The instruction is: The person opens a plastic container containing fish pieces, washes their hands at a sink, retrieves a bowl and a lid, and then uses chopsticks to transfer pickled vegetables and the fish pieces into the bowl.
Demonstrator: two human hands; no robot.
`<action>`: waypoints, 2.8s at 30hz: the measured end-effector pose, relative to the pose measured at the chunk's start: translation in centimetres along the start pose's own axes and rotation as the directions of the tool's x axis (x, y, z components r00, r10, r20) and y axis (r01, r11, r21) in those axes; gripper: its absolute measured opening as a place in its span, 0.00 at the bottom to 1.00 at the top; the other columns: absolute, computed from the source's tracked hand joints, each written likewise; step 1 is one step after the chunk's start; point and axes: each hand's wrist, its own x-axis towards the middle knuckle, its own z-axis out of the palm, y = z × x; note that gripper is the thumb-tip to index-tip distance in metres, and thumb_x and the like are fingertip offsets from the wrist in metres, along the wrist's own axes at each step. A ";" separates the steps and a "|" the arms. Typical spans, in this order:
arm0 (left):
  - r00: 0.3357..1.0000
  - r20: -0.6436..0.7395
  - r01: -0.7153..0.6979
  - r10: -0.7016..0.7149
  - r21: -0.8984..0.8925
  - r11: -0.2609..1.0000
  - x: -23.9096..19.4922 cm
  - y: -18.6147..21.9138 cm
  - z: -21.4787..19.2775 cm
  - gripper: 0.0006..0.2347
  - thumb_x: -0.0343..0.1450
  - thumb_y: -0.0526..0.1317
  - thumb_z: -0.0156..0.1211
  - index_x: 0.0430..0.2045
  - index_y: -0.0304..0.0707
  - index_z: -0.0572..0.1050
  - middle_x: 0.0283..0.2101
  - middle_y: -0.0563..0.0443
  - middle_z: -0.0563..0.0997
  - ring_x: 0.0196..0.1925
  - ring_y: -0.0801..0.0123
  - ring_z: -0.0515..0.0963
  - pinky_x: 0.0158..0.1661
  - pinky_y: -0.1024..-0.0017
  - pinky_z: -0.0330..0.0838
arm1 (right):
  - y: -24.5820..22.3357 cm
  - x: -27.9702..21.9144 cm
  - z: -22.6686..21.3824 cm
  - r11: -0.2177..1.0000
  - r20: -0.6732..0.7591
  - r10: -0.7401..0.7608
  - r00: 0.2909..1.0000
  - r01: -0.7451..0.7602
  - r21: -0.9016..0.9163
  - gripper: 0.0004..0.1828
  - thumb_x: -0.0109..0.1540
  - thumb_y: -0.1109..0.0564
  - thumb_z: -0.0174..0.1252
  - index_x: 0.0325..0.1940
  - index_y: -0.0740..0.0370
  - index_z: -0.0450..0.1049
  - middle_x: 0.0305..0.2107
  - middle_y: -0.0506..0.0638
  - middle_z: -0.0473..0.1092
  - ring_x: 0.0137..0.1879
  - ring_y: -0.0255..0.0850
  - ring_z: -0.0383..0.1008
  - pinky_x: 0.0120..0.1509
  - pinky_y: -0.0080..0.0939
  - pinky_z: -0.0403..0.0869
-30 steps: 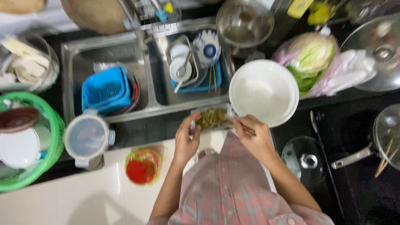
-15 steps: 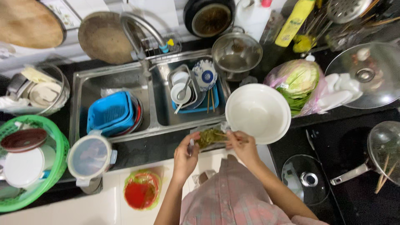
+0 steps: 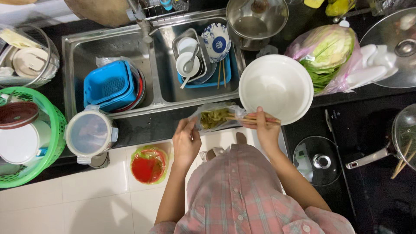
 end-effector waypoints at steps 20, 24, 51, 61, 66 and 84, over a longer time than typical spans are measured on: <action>0.981 0.177 -0.072 0.076 -0.025 0.997 1.6 1.8 2.1 0.31 0.58 0.26 0.62 0.61 0.34 0.71 0.58 0.35 0.73 0.57 0.45 0.75 0.49 0.62 0.76 | 1.4 -1.2 2.8 0.830 0.418 -0.370 0.830 0.497 -0.253 0.11 0.69 0.61 0.58 0.49 0.74 0.77 0.43 0.57 0.74 0.41 0.41 0.80 0.40 0.37 0.83; 0.983 0.154 -0.095 0.102 -0.055 0.994 1.8 1.6 1.9 0.31 0.59 0.26 0.62 0.62 0.36 0.72 0.59 0.37 0.74 0.58 0.46 0.75 0.51 0.62 0.75 | 3.5 0.2 1.5 0.960 0.184 -0.142 0.973 0.181 -0.214 0.18 0.71 0.53 0.54 0.40 0.74 0.78 0.31 0.58 0.78 0.33 0.42 0.81 0.35 0.39 0.82; 0.973 0.232 0.029 0.014 -0.184 0.982 2.3 1.6 2.5 0.32 0.59 0.28 0.63 0.63 0.42 0.71 0.60 0.40 0.74 0.53 0.55 0.78 0.41 0.69 0.77 | -1.7 -1.1 4.6 0.970 0.342 -0.066 0.937 0.141 -0.199 0.13 0.66 0.60 0.56 0.51 0.70 0.77 0.41 0.50 0.72 0.37 0.38 0.81 0.36 0.34 0.83; 0.966 0.252 0.129 -0.064 -0.252 0.959 2.8 2.1 -0.1 0.30 0.61 0.28 0.66 0.62 0.42 0.71 0.55 0.47 0.75 0.47 0.69 0.79 0.37 0.77 0.75 | 2.9 0.2 2.7 0.999 0.082 0.050 0.995 -0.051 0.009 0.23 0.70 0.49 0.50 0.43 0.76 0.77 0.35 0.62 0.79 0.35 0.47 0.84 0.40 0.40 0.84; 0.965 0.262 0.093 -0.001 -0.339 0.936 2.5 1.2 0.0 0.30 0.63 0.26 0.62 0.64 0.41 0.69 0.57 0.47 0.73 0.52 0.70 0.77 0.38 0.79 0.77 | 3.0 0.0 2.8 0.997 0.055 0.042 0.998 -0.046 0.061 0.24 0.70 0.49 0.51 0.40 0.77 0.76 0.34 0.64 0.79 0.33 0.50 0.83 0.38 0.43 0.84; 0.968 0.246 0.059 0.053 -0.425 0.903 4.7 -0.8 1.9 0.34 0.62 0.25 0.62 0.68 0.42 0.67 0.65 0.42 0.69 0.69 0.58 0.68 0.63 0.70 0.65 | -1.1 -1.0 -0.3 0.981 0.038 -0.075 0.996 0.067 0.183 0.24 0.72 0.48 0.51 0.39 0.76 0.76 0.33 0.64 0.76 0.34 0.52 0.83 0.38 0.45 0.85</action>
